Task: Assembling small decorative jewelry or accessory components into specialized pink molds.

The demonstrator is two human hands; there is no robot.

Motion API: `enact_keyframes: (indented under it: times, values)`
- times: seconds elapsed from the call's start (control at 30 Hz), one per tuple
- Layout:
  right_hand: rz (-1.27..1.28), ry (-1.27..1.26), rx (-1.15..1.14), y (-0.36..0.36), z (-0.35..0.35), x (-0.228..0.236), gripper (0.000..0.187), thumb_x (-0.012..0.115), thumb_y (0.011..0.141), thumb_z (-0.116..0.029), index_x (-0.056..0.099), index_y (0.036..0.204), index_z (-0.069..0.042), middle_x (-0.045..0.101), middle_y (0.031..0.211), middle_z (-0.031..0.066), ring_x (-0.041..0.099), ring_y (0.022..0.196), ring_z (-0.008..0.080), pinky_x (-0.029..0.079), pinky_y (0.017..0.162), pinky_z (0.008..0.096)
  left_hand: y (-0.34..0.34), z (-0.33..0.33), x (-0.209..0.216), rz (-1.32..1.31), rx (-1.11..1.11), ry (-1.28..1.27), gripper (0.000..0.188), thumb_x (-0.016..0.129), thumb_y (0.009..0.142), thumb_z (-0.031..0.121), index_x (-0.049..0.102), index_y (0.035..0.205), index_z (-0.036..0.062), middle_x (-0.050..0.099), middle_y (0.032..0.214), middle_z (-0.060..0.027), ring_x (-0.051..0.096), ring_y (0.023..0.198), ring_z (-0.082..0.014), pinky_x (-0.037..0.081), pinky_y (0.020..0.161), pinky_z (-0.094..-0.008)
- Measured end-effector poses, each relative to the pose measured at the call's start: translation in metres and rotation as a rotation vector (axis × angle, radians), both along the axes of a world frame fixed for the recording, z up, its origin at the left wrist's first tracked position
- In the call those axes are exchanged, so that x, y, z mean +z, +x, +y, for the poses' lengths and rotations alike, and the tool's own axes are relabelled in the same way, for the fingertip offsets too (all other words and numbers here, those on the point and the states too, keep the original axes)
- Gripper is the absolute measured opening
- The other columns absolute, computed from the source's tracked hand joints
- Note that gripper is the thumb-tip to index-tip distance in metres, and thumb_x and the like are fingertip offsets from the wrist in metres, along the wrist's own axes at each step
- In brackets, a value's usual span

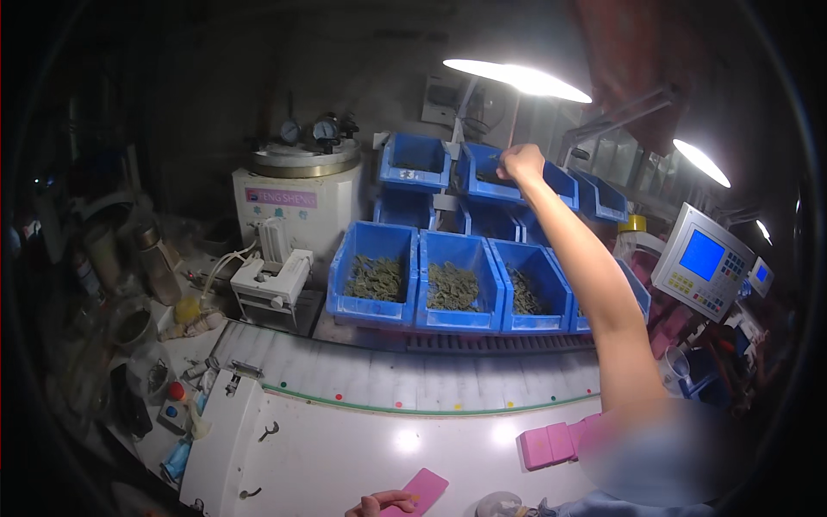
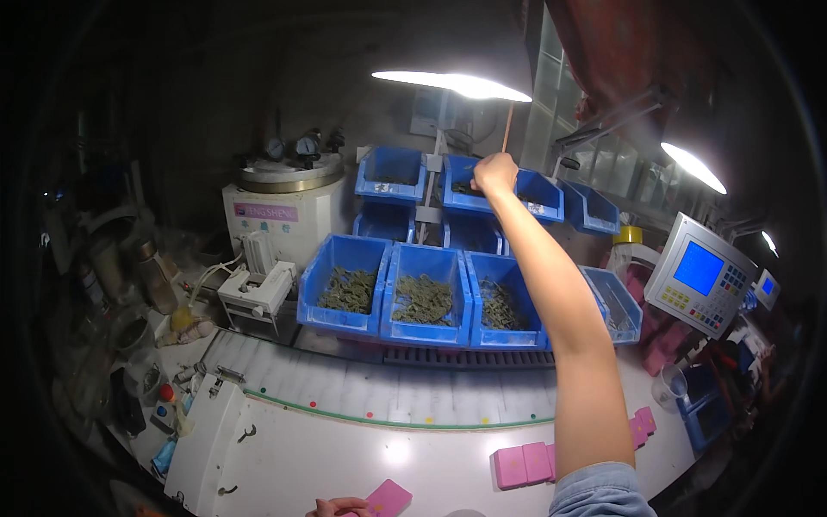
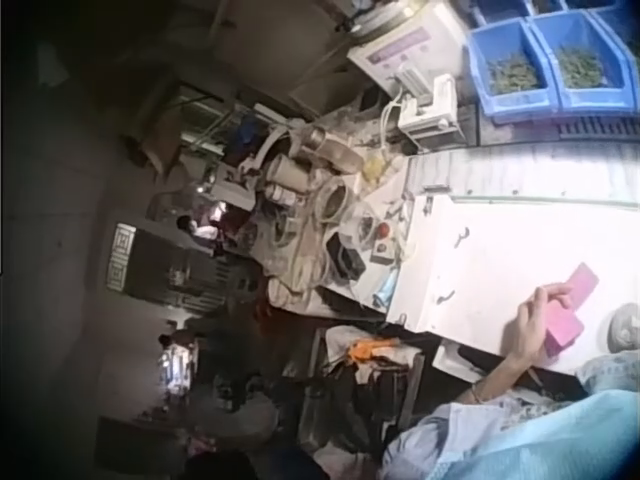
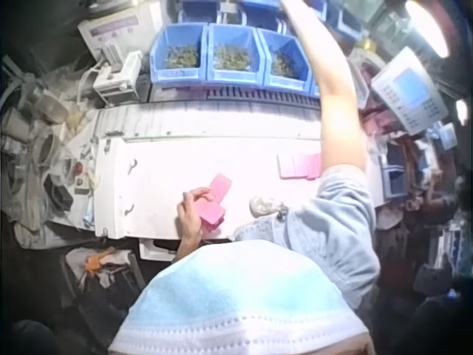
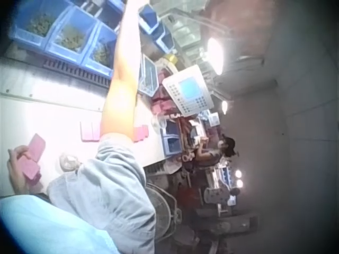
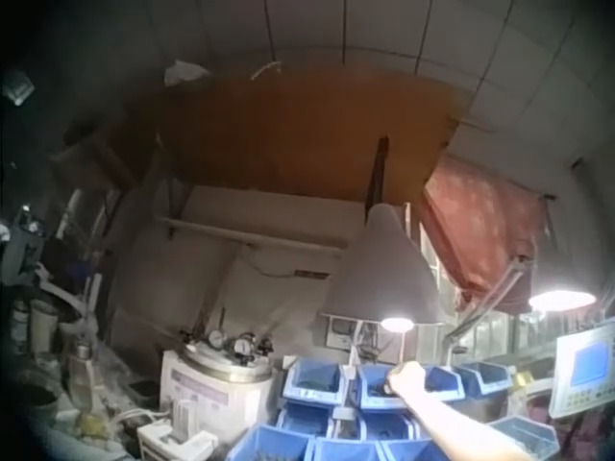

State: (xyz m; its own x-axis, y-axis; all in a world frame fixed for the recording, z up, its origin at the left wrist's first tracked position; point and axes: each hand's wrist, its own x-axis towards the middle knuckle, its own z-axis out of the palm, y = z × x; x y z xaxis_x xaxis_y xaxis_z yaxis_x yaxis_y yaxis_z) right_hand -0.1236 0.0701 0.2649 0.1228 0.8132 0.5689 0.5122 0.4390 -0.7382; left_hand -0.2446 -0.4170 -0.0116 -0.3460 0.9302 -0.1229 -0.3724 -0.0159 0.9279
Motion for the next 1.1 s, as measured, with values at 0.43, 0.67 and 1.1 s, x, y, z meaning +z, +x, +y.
enact_keyframes:
  times: [0.43, 0.67, 1.1]
  values:
    - [-0.583, -0.011, 1.226, 0.018, -0.376, -0.152, 0.041, 0.072, 0.073, -0.022, 0.058, 0.107, -0.004, 0.058, 0.098, 0.0131, 0.059, 0.087, 0.0246, 0.050, 0.068, 0.0338, -0.001, 0.005, 0.015, -0.594, -0.154, -0.280, 0.087, 0.013, 0.083, 0.073, 0.049, 0.115, -0.0006, 0.059, 0.082, -0.0127, 0.060, 0.073, -0.0217, 0.051, 0.067, -0.0320]
    - [-0.282, 0.055, 1.030, 0.028, -0.443, -0.199, 0.010, 0.047, 0.084, -0.002, 0.055, 0.078, 0.001, 0.055, 0.076, 0.0122, 0.051, 0.064, 0.0215, 0.040, 0.057, 0.0298, 0.019, -0.038, 0.036, -0.441, -0.312, -0.052, 0.109, 0.009, 0.071, 0.082, 0.017, 0.141, -0.0010, 0.061, 0.084, -0.0124, 0.054, 0.068, -0.0118, 0.044, 0.062, -0.0217]
    - [0.282, -1.270, 1.104, 0.028, -0.509, -0.268, 0.031, 0.037, 0.097, -0.020, 0.055, 0.085, 0.002, 0.059, 0.073, 0.0053, 0.056, 0.060, 0.0109, 0.045, 0.054, 0.0248, 0.053, -0.131, 0.002, -0.108, -0.236, 0.000, 0.081, 0.039, 0.081, 0.066, 0.030, 0.123, -0.0025, 0.047, 0.077, -0.0083, 0.045, 0.059, -0.0100, 0.038, 0.050, -0.0219]
